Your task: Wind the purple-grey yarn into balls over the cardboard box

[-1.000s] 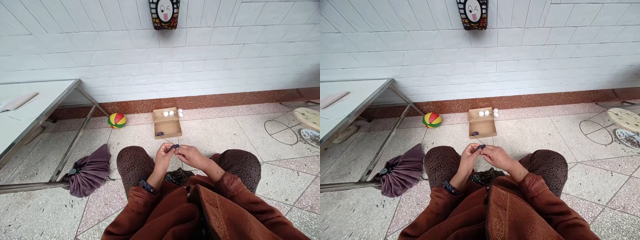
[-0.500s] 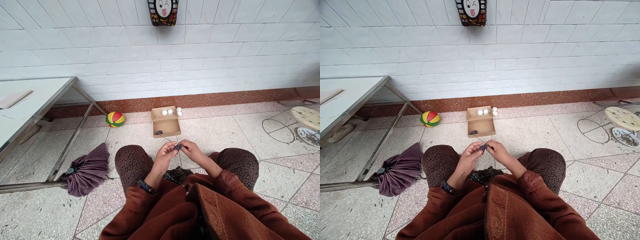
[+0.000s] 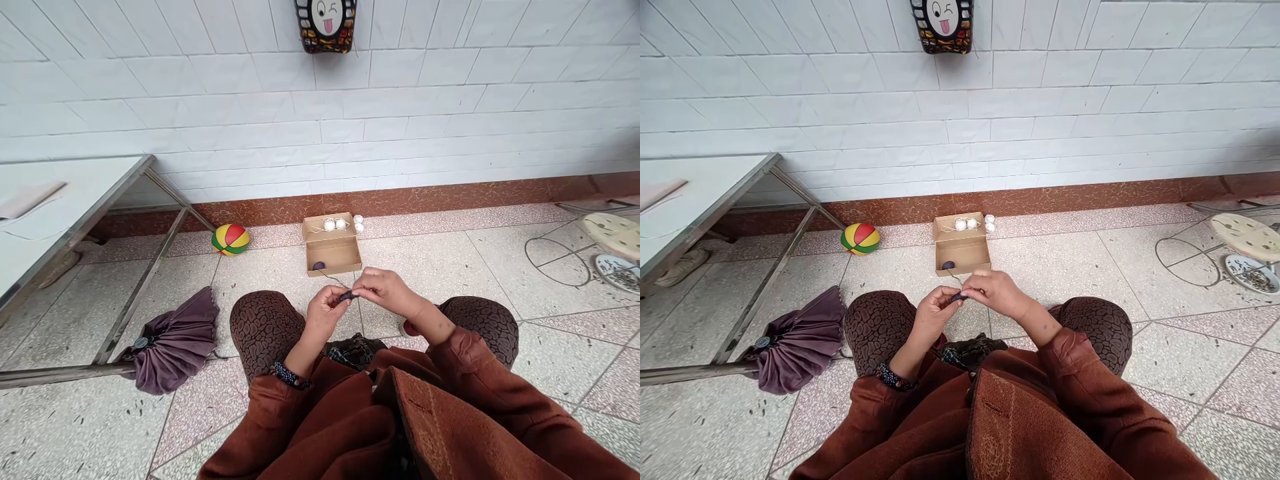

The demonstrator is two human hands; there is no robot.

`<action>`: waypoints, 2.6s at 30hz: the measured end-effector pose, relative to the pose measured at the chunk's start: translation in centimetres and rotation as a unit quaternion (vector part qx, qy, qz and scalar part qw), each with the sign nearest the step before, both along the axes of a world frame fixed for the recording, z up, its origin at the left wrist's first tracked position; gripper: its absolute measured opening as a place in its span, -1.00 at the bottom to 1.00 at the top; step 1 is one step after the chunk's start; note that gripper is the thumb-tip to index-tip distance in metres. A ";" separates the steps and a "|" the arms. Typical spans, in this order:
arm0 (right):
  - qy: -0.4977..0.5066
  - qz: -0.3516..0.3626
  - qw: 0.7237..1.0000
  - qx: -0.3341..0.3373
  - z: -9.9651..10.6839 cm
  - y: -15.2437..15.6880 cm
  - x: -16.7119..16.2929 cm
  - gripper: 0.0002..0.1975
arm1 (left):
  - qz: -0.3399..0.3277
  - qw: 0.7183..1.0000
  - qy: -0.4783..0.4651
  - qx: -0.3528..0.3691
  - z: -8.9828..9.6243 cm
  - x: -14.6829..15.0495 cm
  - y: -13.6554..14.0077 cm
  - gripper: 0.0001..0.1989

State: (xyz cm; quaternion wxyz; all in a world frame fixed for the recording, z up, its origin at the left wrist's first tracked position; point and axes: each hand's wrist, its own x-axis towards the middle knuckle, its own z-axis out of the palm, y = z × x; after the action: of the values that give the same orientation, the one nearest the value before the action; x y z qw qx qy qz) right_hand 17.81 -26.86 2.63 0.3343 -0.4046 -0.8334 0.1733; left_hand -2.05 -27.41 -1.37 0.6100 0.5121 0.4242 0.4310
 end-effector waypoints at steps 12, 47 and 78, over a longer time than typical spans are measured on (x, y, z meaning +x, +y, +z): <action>0.003 -0.007 0.997 -0.073 -4.4 -1.4 -3.1 -0.82 | 0.075 0.994 -0.075 -0.033 0.3 -1.0 0.7 -0.74; 0.071 -0.067 0.991 -0.086 -5.3 -2.5 -2.2 -0.79 | -0.064 0.979 -0.143 -0.127 1.3 -0.5 -1.1 -0.72; -0.090 0.035 0.994 -0.045 -4.0 -3.9 -3.3 -0.80 | 0.107 0.993 -0.042 -0.005 -0.5 -1.6 0.2 -0.76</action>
State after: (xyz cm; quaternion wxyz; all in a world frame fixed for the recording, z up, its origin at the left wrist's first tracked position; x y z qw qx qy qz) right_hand 14.48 -30.75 -1.34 0.2329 -0.4042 -0.8650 0.1848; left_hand -3.62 -27.25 -1.85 0.5805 0.4420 0.4525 0.5127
